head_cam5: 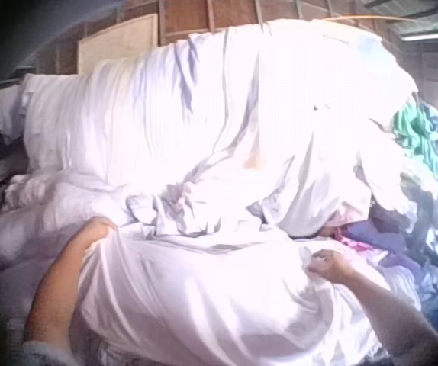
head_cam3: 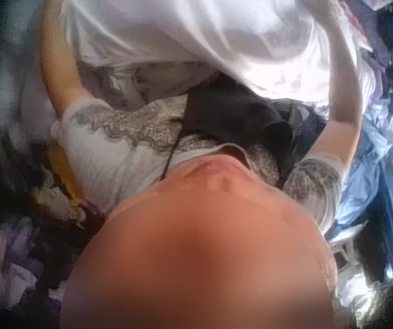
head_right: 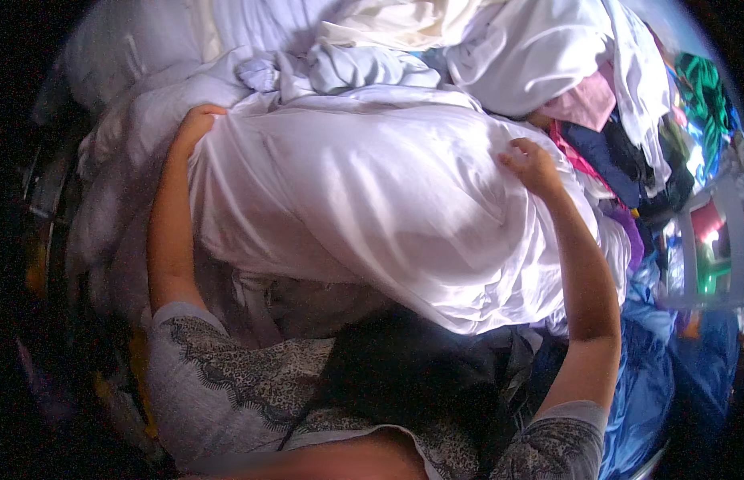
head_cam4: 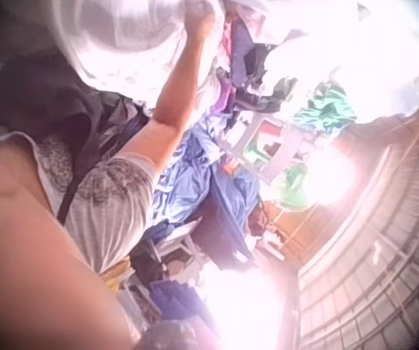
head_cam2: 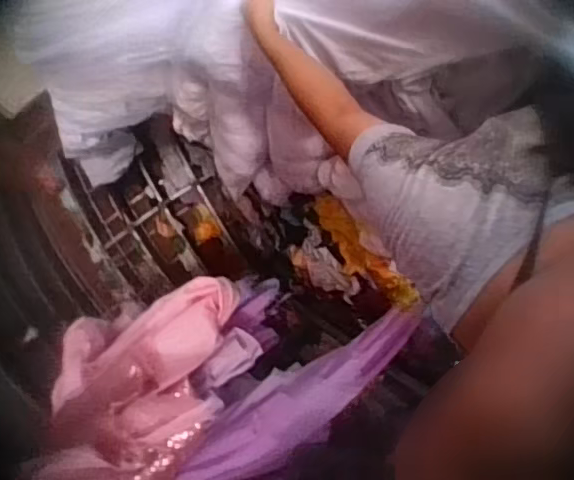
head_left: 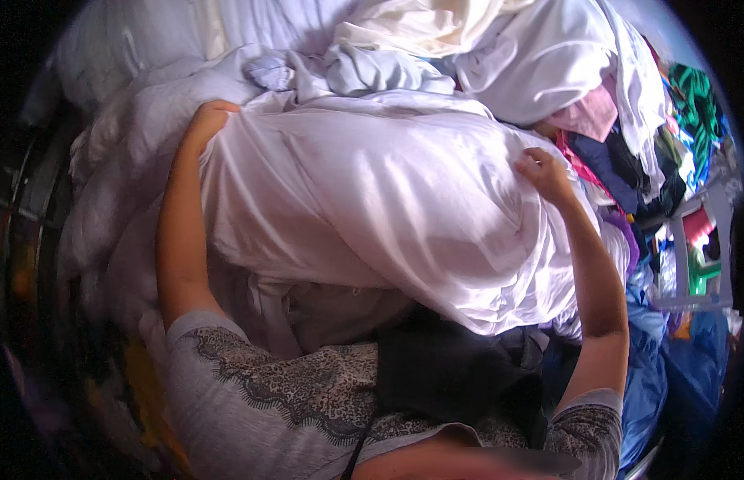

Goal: The person repeatedly picks up white garments from a large pile, unfolds them, and folds them by hand. The folded items are placed back into the pile. Other workers are visible in the background handling blue garments.

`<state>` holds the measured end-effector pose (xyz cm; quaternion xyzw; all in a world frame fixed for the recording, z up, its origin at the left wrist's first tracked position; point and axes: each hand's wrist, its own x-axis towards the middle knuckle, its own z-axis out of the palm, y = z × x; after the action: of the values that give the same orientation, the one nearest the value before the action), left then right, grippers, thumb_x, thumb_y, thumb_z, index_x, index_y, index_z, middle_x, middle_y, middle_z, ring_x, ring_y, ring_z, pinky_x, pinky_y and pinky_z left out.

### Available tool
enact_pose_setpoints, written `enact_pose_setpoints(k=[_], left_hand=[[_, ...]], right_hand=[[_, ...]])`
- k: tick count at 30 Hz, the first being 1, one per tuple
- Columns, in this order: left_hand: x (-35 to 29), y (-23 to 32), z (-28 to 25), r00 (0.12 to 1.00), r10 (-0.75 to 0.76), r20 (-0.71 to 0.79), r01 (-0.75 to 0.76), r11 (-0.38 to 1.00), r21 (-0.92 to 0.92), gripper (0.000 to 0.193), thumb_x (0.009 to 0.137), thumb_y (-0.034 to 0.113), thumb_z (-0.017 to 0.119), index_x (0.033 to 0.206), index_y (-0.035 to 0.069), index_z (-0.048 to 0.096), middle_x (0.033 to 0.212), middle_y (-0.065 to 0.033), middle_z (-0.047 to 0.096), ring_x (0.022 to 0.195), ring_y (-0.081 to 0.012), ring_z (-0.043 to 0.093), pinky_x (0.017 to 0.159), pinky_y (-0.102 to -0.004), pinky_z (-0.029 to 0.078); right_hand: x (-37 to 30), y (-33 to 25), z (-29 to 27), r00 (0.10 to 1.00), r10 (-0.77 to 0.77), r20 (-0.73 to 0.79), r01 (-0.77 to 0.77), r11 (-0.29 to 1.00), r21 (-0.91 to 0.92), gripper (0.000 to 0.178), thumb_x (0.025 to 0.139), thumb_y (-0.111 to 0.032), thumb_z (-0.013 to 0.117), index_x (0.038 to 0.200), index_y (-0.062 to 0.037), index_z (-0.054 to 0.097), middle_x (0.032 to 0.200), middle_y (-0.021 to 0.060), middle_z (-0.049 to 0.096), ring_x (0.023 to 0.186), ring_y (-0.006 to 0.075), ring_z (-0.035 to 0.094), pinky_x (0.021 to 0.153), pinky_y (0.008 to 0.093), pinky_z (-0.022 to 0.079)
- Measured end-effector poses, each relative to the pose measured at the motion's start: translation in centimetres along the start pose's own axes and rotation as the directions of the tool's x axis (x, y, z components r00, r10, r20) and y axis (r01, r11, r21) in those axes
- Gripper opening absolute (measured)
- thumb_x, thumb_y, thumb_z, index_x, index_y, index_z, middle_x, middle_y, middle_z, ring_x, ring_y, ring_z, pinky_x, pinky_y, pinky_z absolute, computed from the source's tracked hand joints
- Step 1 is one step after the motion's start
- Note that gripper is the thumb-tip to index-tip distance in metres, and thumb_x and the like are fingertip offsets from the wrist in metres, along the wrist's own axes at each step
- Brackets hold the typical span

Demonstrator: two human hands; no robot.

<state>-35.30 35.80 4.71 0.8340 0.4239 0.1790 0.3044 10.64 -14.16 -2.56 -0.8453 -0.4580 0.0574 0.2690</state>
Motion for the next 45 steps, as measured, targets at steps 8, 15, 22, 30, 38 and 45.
enact_pose_setpoints(k=[8, 15, 22, 30, 38, 45], left_hand=[[-5.0, 2.3, 0.1, 0.865, 0.185, -0.467, -0.124, 0.980, 0.158, 0.042, 0.073, 0.000, 0.043, 0.102, 0.010, 0.072, 0.104, -0.0133, 0.069, 0.099, -0.0266, 0.063, 0.088, -0.0302, 0.046], [-7.0, 6.9, -2.1, 0.761, 0.000, -0.649, -0.078, 0.993, -0.092, 0.042, 0.075, -0.001, 0.042, 0.100, 0.011, 0.073, 0.114, -0.0085, 0.067, 0.103, -0.0252, 0.062, 0.090, -0.0301, 0.045], [-3.8, 7.6, -3.5, 0.666, 0.357, -0.655, -0.089, 0.910, 0.405, 0.039, 0.077, 0.001, 0.042, 0.098, 0.013, 0.072, 0.109, -0.0096, 0.067, 0.100, -0.0292, 0.062, 0.086, -0.0353, 0.048], [2.9, -0.4, 5.6, 0.808, 0.559, -0.188, -0.104, 0.448, 0.888, 0.030, 0.088, 0.023, 0.053, 0.114, 0.015, 0.066, 0.124, -0.0033, 0.061, 0.107, -0.0293, 0.056, 0.095, -0.0428, 0.042], [7.2, -4.7, 9.5, 0.834, 0.531, -0.152, -0.124, 0.448, 0.885, 0.029, 0.094, 0.019, 0.046, 0.116, 0.005, 0.058, 0.122, -0.0102, 0.060, 0.116, -0.0283, 0.052, 0.091, -0.0430, 0.044], [10.7, -0.3, 7.8, 0.991, 0.133, 0.029, -0.096, 0.524, 0.846, 0.036, 0.096, 0.024, 0.046, 0.122, 0.000, 0.055, 0.120, -0.0183, 0.058, 0.113, -0.0339, 0.053, 0.096, -0.0441, 0.040]], right_hand=[[-3.8, -0.1, 1.5, 0.995, -0.098, -0.027, 0.099, 0.995, 0.030, 0.023, 0.074, -0.017, 0.072, 0.091, -0.0012, 0.068, 0.097, 0.0158, 0.065, 0.094, 0.0325, 0.061, 0.086, 0.0377, 0.047], [-2.0, 0.4, -1.6, 0.854, -0.203, -0.478, 0.186, 0.979, -0.084, 0.016, 0.077, -0.014, 0.068, 0.090, -0.0054, 0.069, 0.092, 0.0141, 0.063, 0.093, 0.0328, 0.060, 0.084, 0.0380, 0.047], [5.9, 0.6, -9.3, 0.748, 0.067, -0.661, -0.128, 0.991, -0.044, 0.025, 0.088, -0.033, 0.059, 0.094, -0.0116, 0.070, 0.087, 0.0166, 0.069, 0.082, 0.0351, 0.066, 0.075, 0.0414, 0.050], [14.0, 7.6, 1.6, 0.965, -0.256, -0.056, 0.156, 0.734, -0.661, 0.028, 0.087, -0.026, 0.052, 0.107, -0.0104, 0.065, 0.090, 0.0109, 0.068, 0.076, 0.0280, 0.065, 0.064, 0.0431, 0.051], [0.0, 3.6, 0.2, 0.890, -0.067, -0.451, 0.134, 0.984, 0.119, 0.030, 0.084, -0.020, 0.063, 0.110, -0.0050, 0.064, 0.114, 0.0175, 0.062, 0.108, 0.0329, 0.058, 0.093, 0.0399, 0.045], [-14.4, 10.3, -12.1, 0.609, 0.266, -0.747, -0.013, 0.945, 0.326, 0.014, 0.087, -0.010, 0.062, 0.094, 0.0003, 0.069, 0.085, 0.0097, 0.069, 0.075, 0.0170, 0.065, 0.071, 0.0299, 0.053]])
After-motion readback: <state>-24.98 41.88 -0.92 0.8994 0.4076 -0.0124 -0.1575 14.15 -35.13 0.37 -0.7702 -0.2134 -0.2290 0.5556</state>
